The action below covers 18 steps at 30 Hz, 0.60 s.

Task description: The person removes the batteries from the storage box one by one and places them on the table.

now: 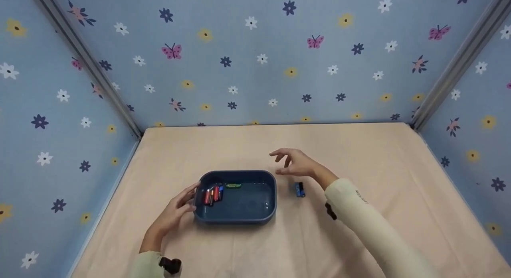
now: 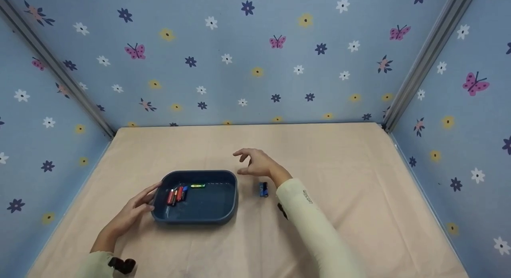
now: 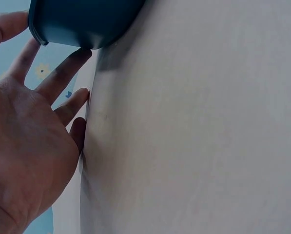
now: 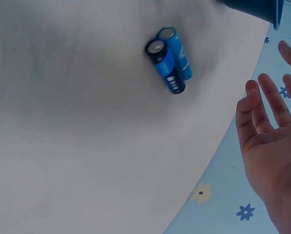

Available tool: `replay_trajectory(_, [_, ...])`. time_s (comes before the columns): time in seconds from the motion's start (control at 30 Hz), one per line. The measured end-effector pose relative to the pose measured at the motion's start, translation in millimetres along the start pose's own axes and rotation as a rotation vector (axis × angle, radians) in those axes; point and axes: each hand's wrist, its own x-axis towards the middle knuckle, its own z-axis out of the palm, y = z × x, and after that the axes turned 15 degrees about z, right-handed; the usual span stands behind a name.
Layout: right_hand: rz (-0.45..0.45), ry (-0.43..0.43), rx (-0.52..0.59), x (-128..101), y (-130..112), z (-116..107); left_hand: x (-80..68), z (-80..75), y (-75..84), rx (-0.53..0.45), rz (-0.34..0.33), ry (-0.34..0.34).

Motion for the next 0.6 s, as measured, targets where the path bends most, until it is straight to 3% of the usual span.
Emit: replay_trajectory(0.6, [-0.088, -0.074, 0.035, 12, -49, 31, 0.7, 0.9, 1.3, 0.005, -0.004, 0.006])
